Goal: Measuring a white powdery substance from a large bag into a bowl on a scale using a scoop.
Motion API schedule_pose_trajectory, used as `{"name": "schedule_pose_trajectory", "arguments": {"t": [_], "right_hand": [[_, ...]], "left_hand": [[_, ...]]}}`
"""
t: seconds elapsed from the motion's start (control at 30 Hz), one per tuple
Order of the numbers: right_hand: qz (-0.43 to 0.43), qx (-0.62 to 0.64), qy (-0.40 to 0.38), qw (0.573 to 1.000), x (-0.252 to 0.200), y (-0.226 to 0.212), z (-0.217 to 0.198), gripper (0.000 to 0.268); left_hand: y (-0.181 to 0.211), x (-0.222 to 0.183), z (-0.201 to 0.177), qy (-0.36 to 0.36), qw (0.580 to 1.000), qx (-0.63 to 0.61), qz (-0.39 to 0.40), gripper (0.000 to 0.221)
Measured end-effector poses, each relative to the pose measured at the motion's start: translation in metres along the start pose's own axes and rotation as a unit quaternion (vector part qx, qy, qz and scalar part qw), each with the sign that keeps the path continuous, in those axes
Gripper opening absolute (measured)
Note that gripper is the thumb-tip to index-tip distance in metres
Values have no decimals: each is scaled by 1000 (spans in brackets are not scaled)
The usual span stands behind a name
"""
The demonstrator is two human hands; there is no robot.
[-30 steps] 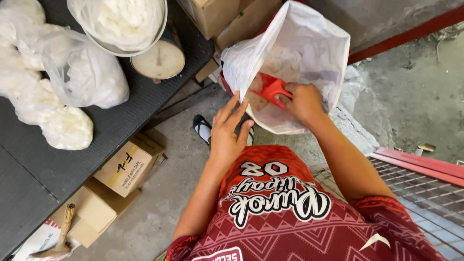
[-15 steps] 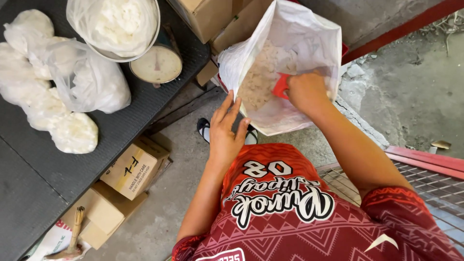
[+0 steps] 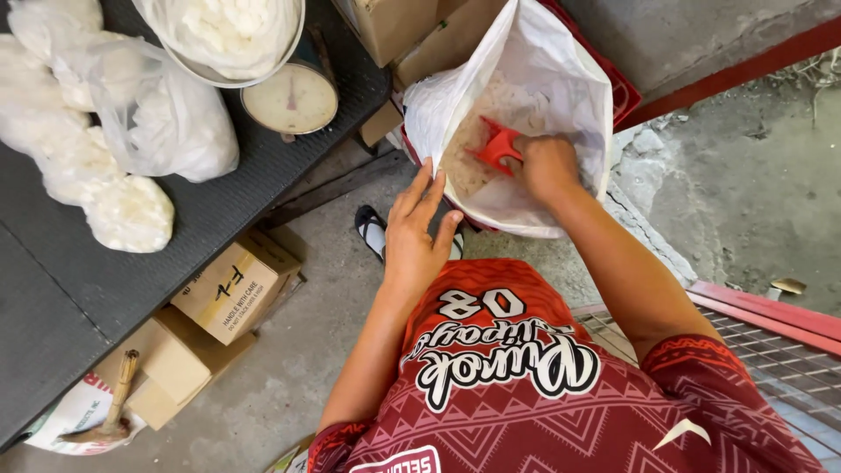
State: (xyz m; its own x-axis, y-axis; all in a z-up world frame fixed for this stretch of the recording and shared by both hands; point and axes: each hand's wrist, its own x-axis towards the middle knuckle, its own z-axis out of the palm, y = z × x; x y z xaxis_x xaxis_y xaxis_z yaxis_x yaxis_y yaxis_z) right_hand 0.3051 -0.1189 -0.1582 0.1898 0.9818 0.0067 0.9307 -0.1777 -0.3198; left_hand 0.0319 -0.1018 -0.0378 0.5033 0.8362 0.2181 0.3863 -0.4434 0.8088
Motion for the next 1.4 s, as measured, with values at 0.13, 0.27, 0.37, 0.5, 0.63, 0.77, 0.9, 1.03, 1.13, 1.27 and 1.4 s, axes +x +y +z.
{"name": "schedule_pose_trajectory", "arguments": {"t": [0.13, 0.27, 0.37, 0.5, 0.63, 0.77, 0.9, 1.03, 1.13, 1.27, 1.4], "right_hand": [[18, 41, 7, 999, -11, -17, -43, 28], [36, 64, 36, 997, -29, -25, -69, 33], [29, 90, 58, 994, -41, -32, -87, 33], [19, 130, 93, 987, -63, -38, -107, 28], [11, 158, 101, 982, -84, -37, -126, 27], [41, 186, 118, 975, -92, -28, -151, 24], [33, 212, 143, 966, -88, -31, -173, 21], [23, 237, 156, 959, -67, -41, -185, 21], [-26, 281, 151, 947, -46, -57, -193, 18], [-69, 229, 152, 959, -14, -85, -202, 21], [-142, 151, 169, 964, 21, -119, -211, 22]], "left_hand": [[1, 2, 0, 2, 1000, 5, 4, 56], [-1, 0, 1, 6, 1000, 20, 2, 55], [-4, 1, 6, 24, 999, 22, 10, 55], [-7, 3, 9, 43, 999, 25, 20, 56], [-7, 5, 6, 89, 995, 22, 33, 58], [-2, 12, -1, 91, 994, 18, 57, 58], [-3, 19, -12, 119, 989, 26, 80, 57], [-11, 24, -37, 144, 986, 26, 80, 58], [-18, 27, -61, 182, 979, 38, 87, 58], [-32, 32, -88, 213, 973, 59, 69, 60], [-53, 44, -113, 213, 973, 72, 60, 59]]}}
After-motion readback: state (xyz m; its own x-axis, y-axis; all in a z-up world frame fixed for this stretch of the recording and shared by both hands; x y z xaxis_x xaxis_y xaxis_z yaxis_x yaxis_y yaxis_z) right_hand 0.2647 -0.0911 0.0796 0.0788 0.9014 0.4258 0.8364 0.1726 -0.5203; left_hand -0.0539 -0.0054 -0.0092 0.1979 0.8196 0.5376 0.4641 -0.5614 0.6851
